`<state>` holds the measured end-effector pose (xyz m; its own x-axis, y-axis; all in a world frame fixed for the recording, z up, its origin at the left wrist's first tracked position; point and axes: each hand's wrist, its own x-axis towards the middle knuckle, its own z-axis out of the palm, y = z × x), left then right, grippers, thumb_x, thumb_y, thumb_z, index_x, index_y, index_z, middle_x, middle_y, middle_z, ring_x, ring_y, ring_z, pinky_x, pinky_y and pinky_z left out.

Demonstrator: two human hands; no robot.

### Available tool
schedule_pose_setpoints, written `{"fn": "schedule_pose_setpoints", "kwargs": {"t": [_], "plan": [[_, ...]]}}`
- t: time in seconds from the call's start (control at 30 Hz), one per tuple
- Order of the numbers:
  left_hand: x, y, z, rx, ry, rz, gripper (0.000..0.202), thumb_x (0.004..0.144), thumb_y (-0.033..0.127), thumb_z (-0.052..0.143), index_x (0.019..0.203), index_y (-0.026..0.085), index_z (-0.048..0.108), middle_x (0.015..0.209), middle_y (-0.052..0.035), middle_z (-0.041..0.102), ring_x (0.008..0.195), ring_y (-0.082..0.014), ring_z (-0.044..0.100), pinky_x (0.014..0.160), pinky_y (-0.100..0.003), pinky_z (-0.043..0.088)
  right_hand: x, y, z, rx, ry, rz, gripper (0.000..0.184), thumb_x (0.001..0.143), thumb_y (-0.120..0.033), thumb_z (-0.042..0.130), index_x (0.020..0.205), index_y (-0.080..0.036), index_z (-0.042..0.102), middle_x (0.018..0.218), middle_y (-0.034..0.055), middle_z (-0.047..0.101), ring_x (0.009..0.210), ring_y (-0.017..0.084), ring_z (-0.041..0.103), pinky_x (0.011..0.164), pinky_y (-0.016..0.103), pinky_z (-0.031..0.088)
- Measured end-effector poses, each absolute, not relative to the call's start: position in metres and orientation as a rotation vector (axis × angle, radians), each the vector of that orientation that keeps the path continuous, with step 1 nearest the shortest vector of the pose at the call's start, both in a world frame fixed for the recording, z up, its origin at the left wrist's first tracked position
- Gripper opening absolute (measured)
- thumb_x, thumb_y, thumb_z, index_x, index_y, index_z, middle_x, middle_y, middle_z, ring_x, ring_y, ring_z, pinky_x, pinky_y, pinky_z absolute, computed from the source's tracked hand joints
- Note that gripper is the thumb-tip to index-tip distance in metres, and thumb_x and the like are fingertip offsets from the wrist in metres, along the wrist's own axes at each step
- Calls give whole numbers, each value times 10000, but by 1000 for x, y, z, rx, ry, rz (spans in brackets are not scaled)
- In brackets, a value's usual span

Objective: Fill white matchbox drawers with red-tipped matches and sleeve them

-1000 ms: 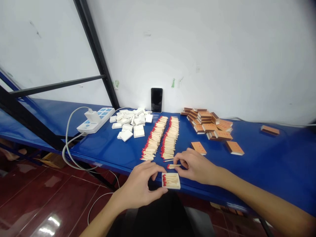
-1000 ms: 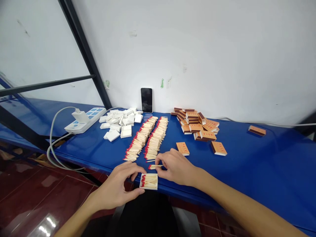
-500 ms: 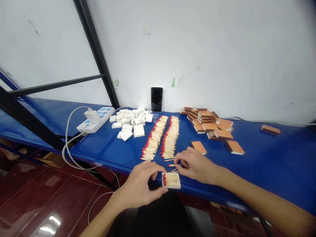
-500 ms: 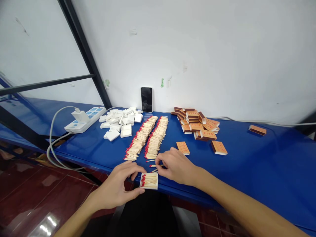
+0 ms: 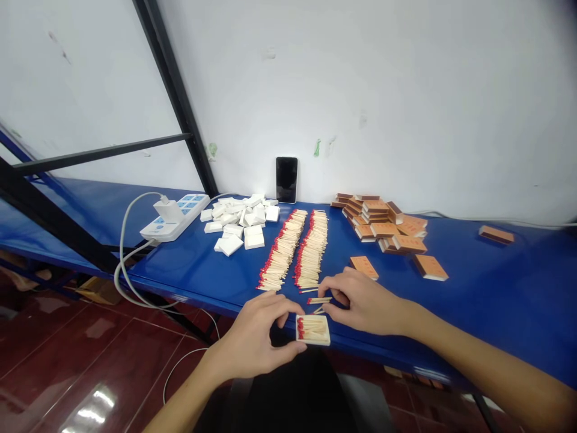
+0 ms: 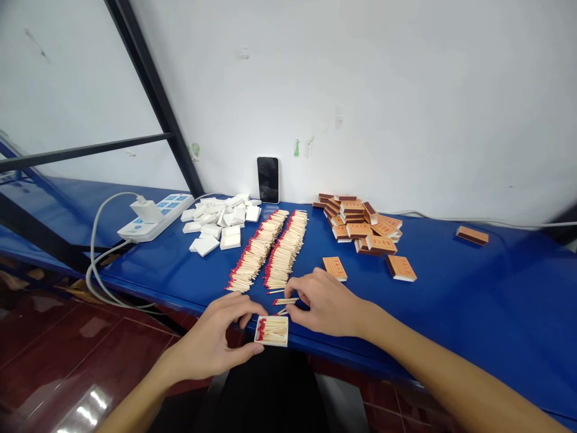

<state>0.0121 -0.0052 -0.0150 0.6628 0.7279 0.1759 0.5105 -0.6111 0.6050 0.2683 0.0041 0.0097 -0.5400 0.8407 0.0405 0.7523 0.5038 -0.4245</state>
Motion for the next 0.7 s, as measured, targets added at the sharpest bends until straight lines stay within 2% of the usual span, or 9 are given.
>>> {"fn": "schedule_pose_setpoints", "kwargs": {"t": [0.13,0.37,0.7], "plan": [[11,-5,-14,2374,952,541,306,795,315,765,1077,250,664,782,30,534,755,-171,536,756,-292,401,268,4,12,-1370,-2537,549,148,858,-312,670,966,-213,648,678,-30,547,728,181,545,687,289,343],[12,-5,-13,2377,959,525,299,802,322,749,1078,249,660,793,27,544,767,-173,537,769,-295,403,266,6,6,-1365,-2522,499,114,932,-308,601,889,-209,639,662,-24,529,717,175,538,685,293,345],[12,-4,-13,2374,953,520,298,800,317,756,1075,255,658,792,31,531,772,-173,537,769,-294,394,271,9,0,-1334,-2494,602,96,916,-302,631,873,-216,631,661,-33,509,738,166,519,684,267,362]]}}
